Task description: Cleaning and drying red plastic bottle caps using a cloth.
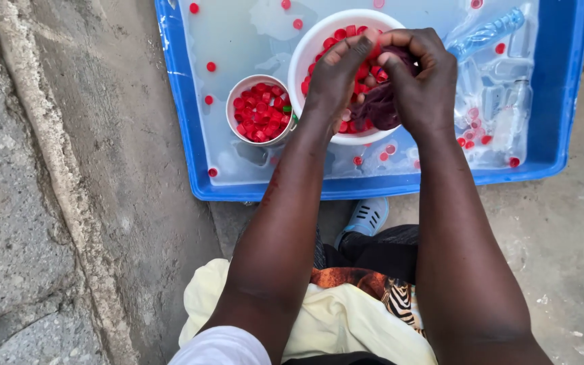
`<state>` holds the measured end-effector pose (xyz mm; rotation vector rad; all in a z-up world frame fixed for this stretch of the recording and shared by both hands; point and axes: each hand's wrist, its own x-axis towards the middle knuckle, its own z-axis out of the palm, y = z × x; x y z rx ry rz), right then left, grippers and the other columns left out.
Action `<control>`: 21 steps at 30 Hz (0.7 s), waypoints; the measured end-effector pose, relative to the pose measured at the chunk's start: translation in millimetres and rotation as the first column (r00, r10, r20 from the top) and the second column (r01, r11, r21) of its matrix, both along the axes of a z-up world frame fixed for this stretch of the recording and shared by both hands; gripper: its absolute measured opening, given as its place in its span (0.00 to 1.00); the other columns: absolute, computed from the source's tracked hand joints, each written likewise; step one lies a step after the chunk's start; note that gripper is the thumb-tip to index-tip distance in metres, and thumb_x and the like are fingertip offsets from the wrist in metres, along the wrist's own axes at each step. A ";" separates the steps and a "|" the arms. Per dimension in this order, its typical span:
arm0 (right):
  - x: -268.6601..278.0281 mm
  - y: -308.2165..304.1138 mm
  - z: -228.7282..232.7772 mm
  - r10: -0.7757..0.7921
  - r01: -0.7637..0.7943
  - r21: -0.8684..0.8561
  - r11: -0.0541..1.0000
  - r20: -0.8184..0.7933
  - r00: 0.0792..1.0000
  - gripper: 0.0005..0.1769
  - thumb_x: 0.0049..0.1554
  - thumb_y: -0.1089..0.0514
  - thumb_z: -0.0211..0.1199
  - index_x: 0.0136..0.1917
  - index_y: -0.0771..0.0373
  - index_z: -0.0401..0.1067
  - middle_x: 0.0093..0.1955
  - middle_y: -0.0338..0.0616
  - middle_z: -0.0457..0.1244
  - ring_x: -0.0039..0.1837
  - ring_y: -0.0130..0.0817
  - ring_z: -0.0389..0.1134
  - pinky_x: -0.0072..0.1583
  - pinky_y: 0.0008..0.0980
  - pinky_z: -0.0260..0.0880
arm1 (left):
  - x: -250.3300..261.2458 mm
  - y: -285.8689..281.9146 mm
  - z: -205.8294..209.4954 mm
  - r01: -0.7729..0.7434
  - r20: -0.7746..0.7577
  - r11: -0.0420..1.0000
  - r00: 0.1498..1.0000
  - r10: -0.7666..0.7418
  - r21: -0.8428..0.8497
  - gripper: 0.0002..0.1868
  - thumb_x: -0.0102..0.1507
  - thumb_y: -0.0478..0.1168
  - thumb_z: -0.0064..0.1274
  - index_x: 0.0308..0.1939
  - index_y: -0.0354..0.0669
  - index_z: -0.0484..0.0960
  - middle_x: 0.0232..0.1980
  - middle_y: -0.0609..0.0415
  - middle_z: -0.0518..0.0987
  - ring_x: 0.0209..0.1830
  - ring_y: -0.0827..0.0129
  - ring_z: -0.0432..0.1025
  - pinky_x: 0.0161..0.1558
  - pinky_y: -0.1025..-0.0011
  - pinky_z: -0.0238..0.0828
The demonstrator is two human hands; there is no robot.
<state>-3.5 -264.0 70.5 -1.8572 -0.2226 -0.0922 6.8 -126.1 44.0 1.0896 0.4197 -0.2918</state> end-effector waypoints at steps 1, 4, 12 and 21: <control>2.0 -0.1 -2.0 -0.076 0.094 0.107 0.990 -0.164 0.984 0.13 0.57 0.70 0.61 0.53 0.58 0.78 0.51 0.36 0.70 0.53 0.23 0.69 0.56 0.23 0.71 | 0.9 -1.6 -12.9 0.021 0.081 1.000 0.996 -0.021 0.003 0.17 0.62 0.50 0.59 0.50 0.46 0.84 0.35 0.56 0.83 0.25 0.75 0.71 0.20 0.78 0.58; 2.5 -7.8 -10.4 -0.053 0.297 0.462 0.836 -0.471 0.881 0.11 0.53 0.70 0.62 0.49 0.59 0.77 0.39 0.39 0.69 0.37 0.23 0.68 0.43 0.19 0.71 | 0.6 4.9 -8.2 0.125 0.357 0.992 0.926 -0.121 0.012 0.13 0.62 0.41 0.65 0.50 0.45 0.85 0.44 0.57 0.85 0.39 0.73 0.77 0.42 0.75 0.76; 1.8 -3.8 -16.9 0.023 0.332 0.593 0.734 -0.510 0.860 0.07 0.56 0.62 0.69 0.49 0.61 0.77 0.42 0.38 0.69 0.44 0.25 0.70 0.50 0.20 0.72 | 1.5 22.0 -9.2 0.178 0.468 0.978 0.858 -0.210 0.111 0.15 0.64 0.35 0.63 0.55 0.45 0.84 0.53 0.55 0.85 0.54 0.70 0.79 0.56 0.71 0.81; 2.8 -5.9 -9.2 0.121 0.415 0.659 0.627 -0.609 0.784 0.17 0.52 0.71 0.61 0.56 0.65 0.73 0.48 0.53 0.69 0.44 0.37 0.72 0.51 0.28 0.78 | 3.4 26.4 -22.6 0.203 0.490 0.972 0.839 -0.236 0.120 0.18 0.66 0.36 0.60 0.60 0.45 0.81 0.54 0.53 0.85 0.51 0.71 0.80 0.55 0.73 0.81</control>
